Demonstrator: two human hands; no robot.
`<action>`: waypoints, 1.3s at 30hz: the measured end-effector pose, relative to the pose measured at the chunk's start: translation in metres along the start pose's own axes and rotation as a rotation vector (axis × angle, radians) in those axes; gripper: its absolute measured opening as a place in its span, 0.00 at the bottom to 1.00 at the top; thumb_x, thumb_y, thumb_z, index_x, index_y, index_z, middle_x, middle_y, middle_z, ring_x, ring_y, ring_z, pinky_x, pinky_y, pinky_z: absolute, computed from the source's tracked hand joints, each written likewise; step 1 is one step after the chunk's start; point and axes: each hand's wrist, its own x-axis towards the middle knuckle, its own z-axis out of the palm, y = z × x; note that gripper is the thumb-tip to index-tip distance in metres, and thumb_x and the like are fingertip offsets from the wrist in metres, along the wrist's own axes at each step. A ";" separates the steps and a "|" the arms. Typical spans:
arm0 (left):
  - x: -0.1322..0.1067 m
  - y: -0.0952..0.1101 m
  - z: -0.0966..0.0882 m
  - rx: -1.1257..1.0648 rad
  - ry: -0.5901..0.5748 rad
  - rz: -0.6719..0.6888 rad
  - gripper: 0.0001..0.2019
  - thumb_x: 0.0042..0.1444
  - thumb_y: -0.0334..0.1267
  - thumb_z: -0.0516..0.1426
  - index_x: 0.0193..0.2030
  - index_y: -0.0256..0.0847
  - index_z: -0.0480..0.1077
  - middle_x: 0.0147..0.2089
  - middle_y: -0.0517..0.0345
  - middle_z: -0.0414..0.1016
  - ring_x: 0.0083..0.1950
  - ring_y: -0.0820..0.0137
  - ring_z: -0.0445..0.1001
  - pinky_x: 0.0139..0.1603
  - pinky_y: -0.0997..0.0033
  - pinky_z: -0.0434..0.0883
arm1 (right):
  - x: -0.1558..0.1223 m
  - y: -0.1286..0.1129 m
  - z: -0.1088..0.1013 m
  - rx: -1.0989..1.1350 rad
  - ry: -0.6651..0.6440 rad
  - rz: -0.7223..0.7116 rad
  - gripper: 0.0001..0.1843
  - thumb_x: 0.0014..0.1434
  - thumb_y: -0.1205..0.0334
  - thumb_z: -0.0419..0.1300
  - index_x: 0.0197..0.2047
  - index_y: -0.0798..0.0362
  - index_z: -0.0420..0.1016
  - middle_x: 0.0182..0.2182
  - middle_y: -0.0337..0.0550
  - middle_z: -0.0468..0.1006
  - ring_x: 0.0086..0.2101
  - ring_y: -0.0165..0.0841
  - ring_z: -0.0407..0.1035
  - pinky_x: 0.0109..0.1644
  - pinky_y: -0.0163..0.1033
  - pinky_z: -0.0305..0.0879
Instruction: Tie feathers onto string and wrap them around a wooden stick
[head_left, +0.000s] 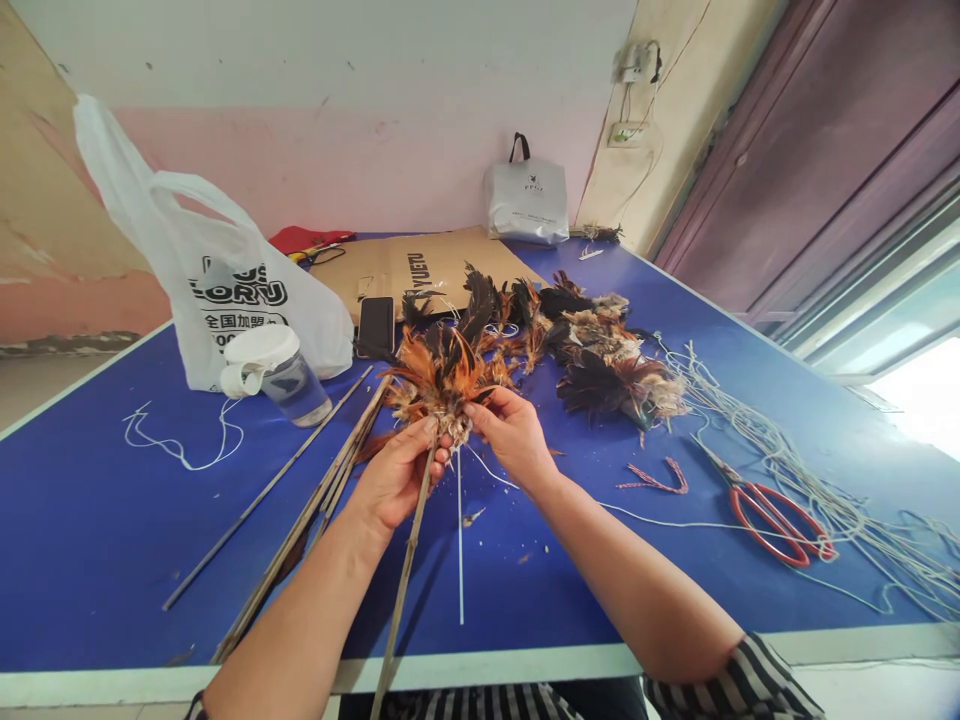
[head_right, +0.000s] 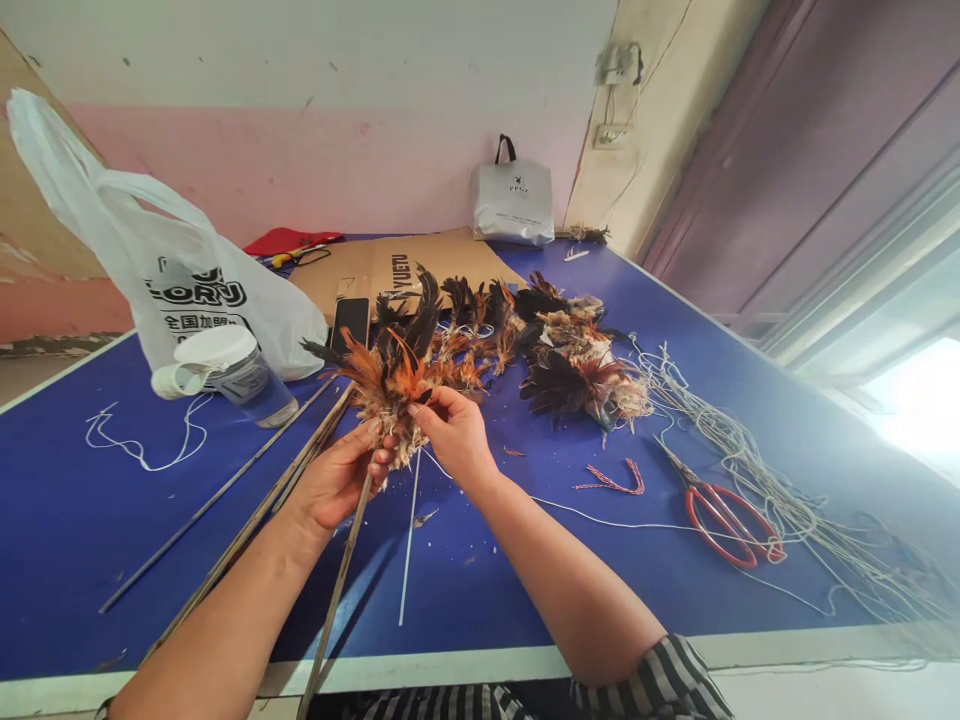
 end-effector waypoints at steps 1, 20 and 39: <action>0.000 0.000 0.000 -0.026 -0.021 -0.006 0.03 0.52 0.27 0.57 0.35 0.34 0.69 0.26 0.59 0.68 0.21 0.82 0.67 0.17 0.88 0.66 | -0.001 0.000 0.001 0.045 0.005 0.025 0.12 0.47 0.54 0.62 0.32 0.54 0.69 0.20 0.33 0.66 0.20 0.23 0.56 0.23 0.30 0.54; -0.008 0.008 0.002 -0.329 -0.013 -0.134 0.11 0.62 0.27 0.44 0.36 0.32 0.65 0.24 0.57 0.65 0.19 0.83 0.64 0.12 0.93 0.61 | -0.013 -0.012 0.000 0.209 -0.349 0.222 0.16 0.48 0.53 0.64 0.35 0.56 0.70 0.27 0.38 0.73 0.21 0.21 0.59 0.22 0.27 0.55; -0.015 0.006 0.006 -0.148 -0.077 0.042 0.07 0.57 0.25 0.50 0.31 0.30 0.66 0.24 0.59 0.65 0.17 0.87 0.60 0.11 0.94 0.54 | -0.018 -0.031 -0.005 -0.041 -0.230 0.081 0.13 0.49 0.55 0.63 0.32 0.57 0.74 0.25 0.38 0.73 0.27 0.27 0.63 0.31 0.33 0.58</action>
